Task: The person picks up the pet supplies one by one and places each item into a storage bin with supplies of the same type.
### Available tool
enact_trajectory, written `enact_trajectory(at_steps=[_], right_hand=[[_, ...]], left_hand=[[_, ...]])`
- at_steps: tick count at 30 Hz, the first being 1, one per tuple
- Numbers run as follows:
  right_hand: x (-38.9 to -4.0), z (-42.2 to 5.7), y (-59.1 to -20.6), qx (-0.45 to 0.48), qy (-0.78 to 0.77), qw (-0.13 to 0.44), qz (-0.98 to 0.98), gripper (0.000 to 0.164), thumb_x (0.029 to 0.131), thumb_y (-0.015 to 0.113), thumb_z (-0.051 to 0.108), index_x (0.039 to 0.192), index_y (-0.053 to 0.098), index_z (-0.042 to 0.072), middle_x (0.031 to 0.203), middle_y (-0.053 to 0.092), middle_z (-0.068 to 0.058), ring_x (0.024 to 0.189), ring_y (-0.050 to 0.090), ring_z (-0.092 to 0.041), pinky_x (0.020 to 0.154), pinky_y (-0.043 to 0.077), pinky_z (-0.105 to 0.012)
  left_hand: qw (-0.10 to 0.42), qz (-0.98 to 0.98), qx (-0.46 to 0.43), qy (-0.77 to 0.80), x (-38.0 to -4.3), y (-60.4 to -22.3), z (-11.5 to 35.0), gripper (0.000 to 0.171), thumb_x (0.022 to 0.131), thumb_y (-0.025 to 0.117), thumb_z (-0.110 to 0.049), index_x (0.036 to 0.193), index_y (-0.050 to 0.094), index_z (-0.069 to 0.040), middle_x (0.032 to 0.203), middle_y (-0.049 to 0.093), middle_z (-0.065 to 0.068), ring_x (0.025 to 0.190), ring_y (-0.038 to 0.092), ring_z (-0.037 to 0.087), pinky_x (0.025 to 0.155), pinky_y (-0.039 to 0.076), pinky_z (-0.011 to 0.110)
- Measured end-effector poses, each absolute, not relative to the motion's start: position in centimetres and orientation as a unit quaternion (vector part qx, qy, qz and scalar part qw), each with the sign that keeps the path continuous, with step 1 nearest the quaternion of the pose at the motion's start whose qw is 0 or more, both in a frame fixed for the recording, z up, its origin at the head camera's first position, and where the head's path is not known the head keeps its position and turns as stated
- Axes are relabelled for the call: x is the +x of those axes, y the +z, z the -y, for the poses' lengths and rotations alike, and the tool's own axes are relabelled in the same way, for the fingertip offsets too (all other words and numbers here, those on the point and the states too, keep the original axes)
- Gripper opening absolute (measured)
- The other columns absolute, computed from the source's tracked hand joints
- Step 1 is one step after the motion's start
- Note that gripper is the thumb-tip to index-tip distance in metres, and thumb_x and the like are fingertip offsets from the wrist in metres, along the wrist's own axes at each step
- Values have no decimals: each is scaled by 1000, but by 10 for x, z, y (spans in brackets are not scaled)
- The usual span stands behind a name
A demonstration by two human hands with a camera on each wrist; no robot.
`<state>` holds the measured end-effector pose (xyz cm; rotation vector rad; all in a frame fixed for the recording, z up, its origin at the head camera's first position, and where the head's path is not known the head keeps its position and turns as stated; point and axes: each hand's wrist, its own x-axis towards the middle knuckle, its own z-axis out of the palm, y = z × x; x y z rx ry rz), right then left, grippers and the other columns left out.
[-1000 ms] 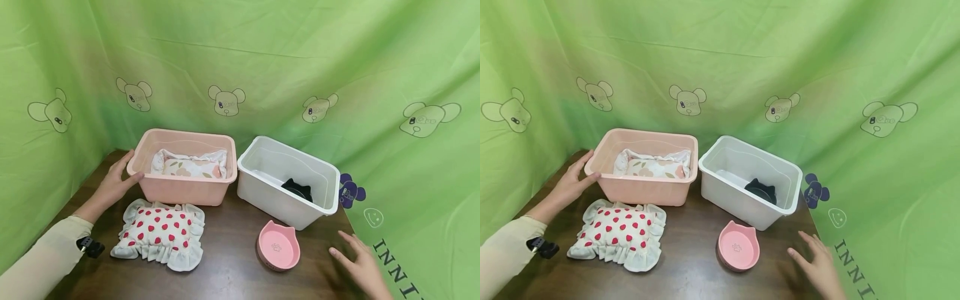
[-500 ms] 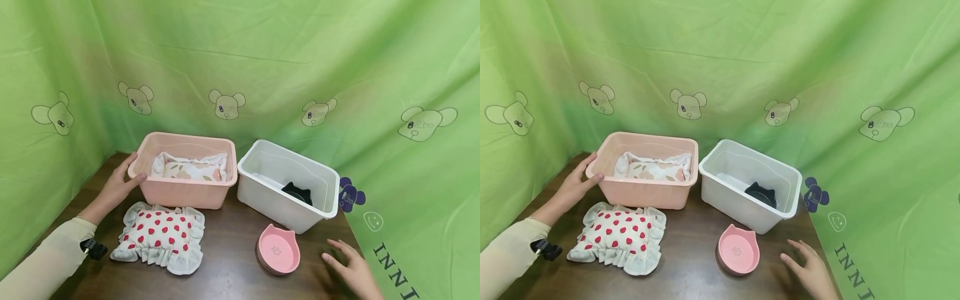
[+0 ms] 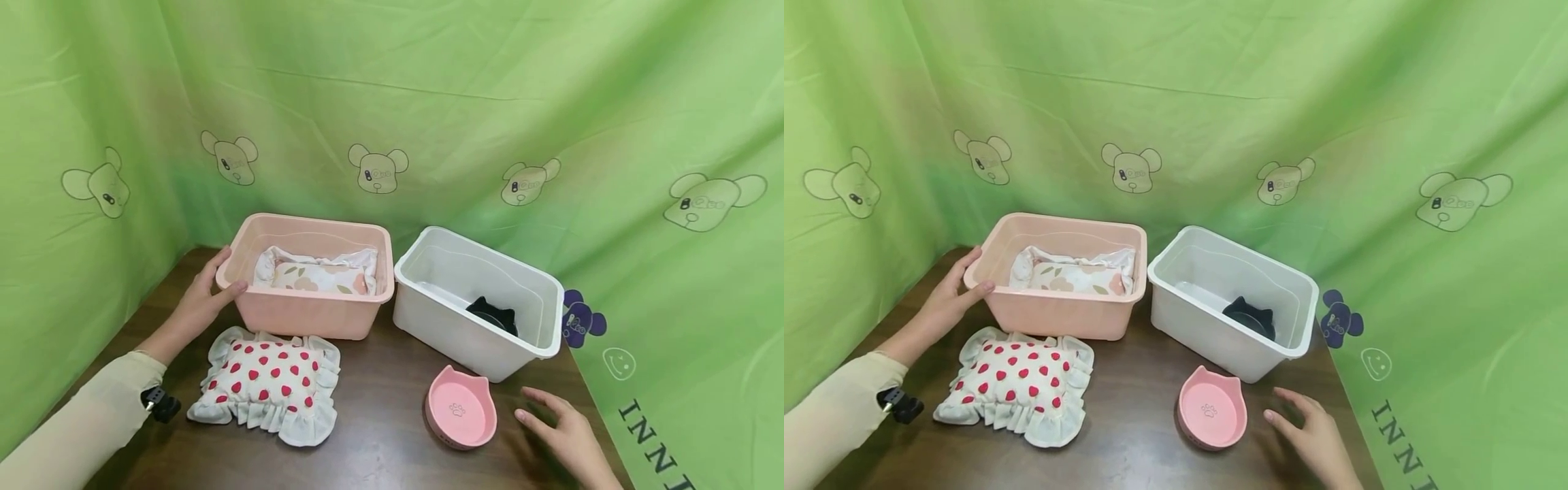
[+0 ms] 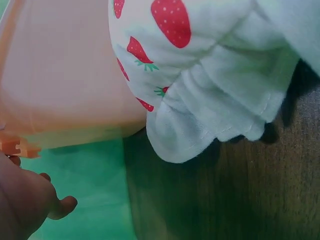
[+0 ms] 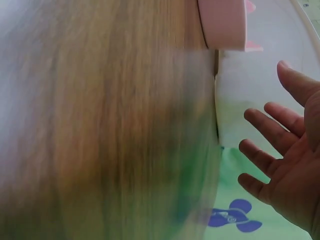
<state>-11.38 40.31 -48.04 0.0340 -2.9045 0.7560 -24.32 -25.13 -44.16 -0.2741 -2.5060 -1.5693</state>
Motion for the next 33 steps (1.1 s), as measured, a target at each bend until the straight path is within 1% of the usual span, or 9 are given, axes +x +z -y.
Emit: enact_trajectory(at_steps=[4, 7, 10, 12, 16, 18, 23, 29, 33], right_hand=[[-119, -393, -482, 15, 252, 68, 965, 51, 91, 77, 45, 131, 69, 16, 126, 72, -4, 121, 56, -29, 99, 44, -52], [-123, -387, -481, 25, 252, 70, 965, 49, 90, 78, 44, 129, 71, 15, 121, 74, -3, 117, 59, -30, 96, 46, -51], [-126, -383, -483, 40, 243, 81, 966, 46, 88, 81, 40, 124, 73, 13, 115, 76, -2, 112, 62, -31, 92, 49, -51], [-129, -380, -485, 44, 238, 93, 966, 42, 87, 82, 38, 121, 75, 14, 111, 77, 1, 107, 62, -27, 90, 50, -47], [-137, -371, -489, 61, 234, 116, 963, 38, 84, 85, 35, 116, 77, 16, 105, 78, 4, 97, 61, -18, 83, 51, -40], [-140, -366, -490, 62, 234, 118, 963, 36, 83, 86, 32, 115, 78, 16, 103, 78, 4, 94, 61, -17, 80, 50, -39], [-144, -357, -491, 43, 239, 88, 966, 32, 84, 85, 27, 112, 78, 16, 97, 79, 4, 92, 65, -21, 79, 50, -42], [-150, -348, -490, 0, 266, 56, 962, 21, 86, 83, 24, 105, 79, 15, 89, 78, 5, 81, 68, -6, 75, 54, -28], [-154, -345, -489, -19, 269, 43, 962, 20, 86, 82, 24, 103, 79, 14, 87, 78, 3, 78, 69, -6, 71, 53, -26]], left_hand=[[94, 824, -88, -552, -243, -445, 247, 85, 102, 64, -30, 166, 10, -17, 173, 8, 6, 155, 14, 39, 122, 15, 63], [98, 809, -85, -573, -242, -450, 243, 82, 103, 63, -27, 166, 11, -17, 173, 8, 6, 154, 18, 36, 124, 22, 38], [99, 793, -87, -595, -242, -454, 238, 81, 104, 61, -24, 166, 11, -17, 172, 11, 9, 152, 24, 36, 111, 30, 11], [103, 780, -91, -610, -242, -457, 235, 80, 104, 61, -21, 166, 11, -17, 172, 12, 10, 151, 24, 35, 102, 31, 3], [112, 756, -99, -638, -244, -458, 234, 79, 104, 59, -17, 166, 10, -18, 172, 11, 10, 152, 23, 35, 101, 32, 2], [113, 750, -103, -643, -245, -458, 234, 79, 104, 59, -15, 166, 10, -18, 172, 11, 10, 152, 23, 36, 101, 33, 2], [111, 746, -107, -648, -245, -459, 233, 79, 105, 58, -14, 166, 9, -18, 171, 13, 13, 151, 24, 39, 101, 34, 3], [109, 739, -108, -656, -244, -459, 231, 78, 105, 56, -14, 166, 8, -18, 171, 14, 14, 151, 24, 39, 101, 34, 3], [110, 737, -107, -658, -245, -458, 231, 78, 105, 57, -14, 166, 8, -18, 171, 14, 13, 152, 23, 37, 101, 33, 3]])
